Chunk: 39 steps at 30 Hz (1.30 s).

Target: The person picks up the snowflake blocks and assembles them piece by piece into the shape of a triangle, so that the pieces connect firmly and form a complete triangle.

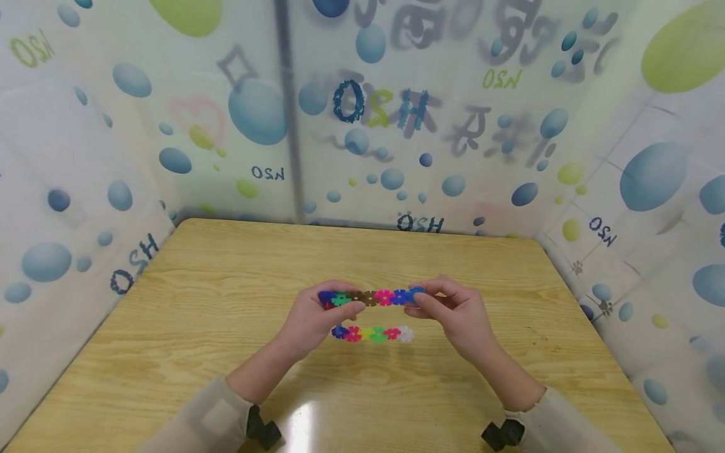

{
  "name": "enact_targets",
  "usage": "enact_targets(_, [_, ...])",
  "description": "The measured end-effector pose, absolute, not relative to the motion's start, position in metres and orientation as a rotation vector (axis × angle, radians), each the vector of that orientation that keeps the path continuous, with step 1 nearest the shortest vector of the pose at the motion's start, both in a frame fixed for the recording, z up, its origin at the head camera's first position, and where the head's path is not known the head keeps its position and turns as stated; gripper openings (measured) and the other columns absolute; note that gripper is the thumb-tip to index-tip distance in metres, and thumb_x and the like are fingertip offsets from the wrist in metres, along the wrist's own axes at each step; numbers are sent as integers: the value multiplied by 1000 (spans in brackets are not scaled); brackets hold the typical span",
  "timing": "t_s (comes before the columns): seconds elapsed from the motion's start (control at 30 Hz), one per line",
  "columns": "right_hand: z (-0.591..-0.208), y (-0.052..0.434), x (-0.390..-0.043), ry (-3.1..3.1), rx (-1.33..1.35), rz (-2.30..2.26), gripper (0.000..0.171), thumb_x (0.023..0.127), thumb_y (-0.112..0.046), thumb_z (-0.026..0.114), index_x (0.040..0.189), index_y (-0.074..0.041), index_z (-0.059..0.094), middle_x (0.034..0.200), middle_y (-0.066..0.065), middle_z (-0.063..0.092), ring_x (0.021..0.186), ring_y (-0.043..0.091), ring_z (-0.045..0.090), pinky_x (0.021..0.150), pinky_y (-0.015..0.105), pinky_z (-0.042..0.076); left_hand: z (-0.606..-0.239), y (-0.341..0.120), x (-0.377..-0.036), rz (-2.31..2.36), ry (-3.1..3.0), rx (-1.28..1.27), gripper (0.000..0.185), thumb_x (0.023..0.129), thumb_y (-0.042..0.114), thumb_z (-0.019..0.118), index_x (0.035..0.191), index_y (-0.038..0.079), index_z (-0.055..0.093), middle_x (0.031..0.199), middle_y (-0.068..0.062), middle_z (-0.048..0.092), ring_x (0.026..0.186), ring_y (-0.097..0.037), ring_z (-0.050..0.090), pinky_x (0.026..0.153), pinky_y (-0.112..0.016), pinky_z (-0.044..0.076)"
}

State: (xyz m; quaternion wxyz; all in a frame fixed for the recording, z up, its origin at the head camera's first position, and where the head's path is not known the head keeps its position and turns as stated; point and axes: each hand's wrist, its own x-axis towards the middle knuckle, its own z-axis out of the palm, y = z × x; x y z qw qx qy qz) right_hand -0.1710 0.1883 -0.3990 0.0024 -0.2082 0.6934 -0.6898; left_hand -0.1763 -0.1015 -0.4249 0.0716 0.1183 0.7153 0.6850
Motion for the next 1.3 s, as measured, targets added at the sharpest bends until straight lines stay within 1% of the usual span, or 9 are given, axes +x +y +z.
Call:
enact_targets(0.2, [-400, 189, -172, 2233, -652, -2135, 29, 110, -7, 67, 126, 16, 67, 108, 1, 73, 96, 18, 84, 87, 37, 67, -423, -99, -177, 2058, 2155, 357, 28, 100, 25, 84, 125, 14, 80, 127, -8, 78, 109, -25, 78, 95, -39, 67])
enact_targets(0.43, [-398, 190, -172, 2233, -607, -2136, 25, 108, -8, 69, 125, 9, 72, 113, 1, 75, 99, 16, 83, 89, 36, 67, -421, -99, -178, 2060, 2176, 386, 28, 100, 28, 85, 125, 18, 81, 129, -5, 79, 115, -23, 77, 97, -31, 65])
enact_targets(0.53, [-398, 190, -173, 2222, -589, -2129, 26, 108, -9, 70, 125, 10, 71, 112, 1, 77, 98, 15, 83, 90, 35, 67, -419, -99, -177, 2064, 2162, 391, 28, 99, 29, 85, 125, 19, 81, 129, -3, 79, 118, -23, 78, 98, -30, 64])
enact_targets(0.7, [-400, 190, -172, 2207, -603, -2137, 26, 108, -8, 70, 123, 14, 71, 106, 1, 78, 96, 14, 84, 91, 34, 66, -417, -99, -177, 2036, 2169, 357, 27, 98, 31, 86, 123, 21, 82, 129, -2, 79, 116, -23, 78, 97, -31, 65])
enact_targets(0.87, [-400, 190, -170, 2207, -597, -2163, 25, 108, -7, 70, 123, 13, 71, 107, 0, 79, 95, 13, 84, 91, 34, 66, -418, -97, -179, 2019, 2170, 350, 28, 98, 28, 86, 122, 16, 81, 131, -5, 79, 113, -24, 79, 96, -33, 65])
enact_targets(1.0, [-398, 190, -170, 2198, -564, -2181, 26, 108, -8, 70, 123, 13, 71, 108, -1, 79, 95, 13, 84, 92, 34, 66, -419, -96, -180, 2014, 2156, 349, 28, 98, 28, 86, 123, 15, 81, 131, -6, 79, 111, -25, 79, 100, -42, 65])
enact_targets(1.1, [-397, 190, -169, 2186, -561, -2181, 25, 107, -8, 71, 121, 13, 71, 108, 0, 78, 95, 13, 84, 92, 34, 66, -419, -96, -180, 2007, 2164, 336, 28, 99, 29, 86, 122, 15, 81, 130, -6, 79, 109, -24, 79, 100, -43, 65])
enact_targets(1.23, [-397, 190, -169, 2187, -582, -2177, 23, 107, -6, 71, 120, 13, 72, 105, 0, 78, 94, 13, 84, 91, 34, 66, -419, -97, -179, 2005, 2165, 325, 29, 99, 30, 85, 122, 14, 81, 128, -7, 79, 107, -25, 79, 94, -35, 65])
enact_targets(1.3, [-397, 190, -169, 2190, -608, -2169, 22, 107, -5, 71, 119, 13, 72, 104, 0, 77, 93, 13, 84, 90, 34, 66, -418, -96, -178, 2021, 2150, 322, 29, 99, 29, 85, 123, 14, 81, 128, -8, 79, 108, -27, 79, 92, -33, 65])
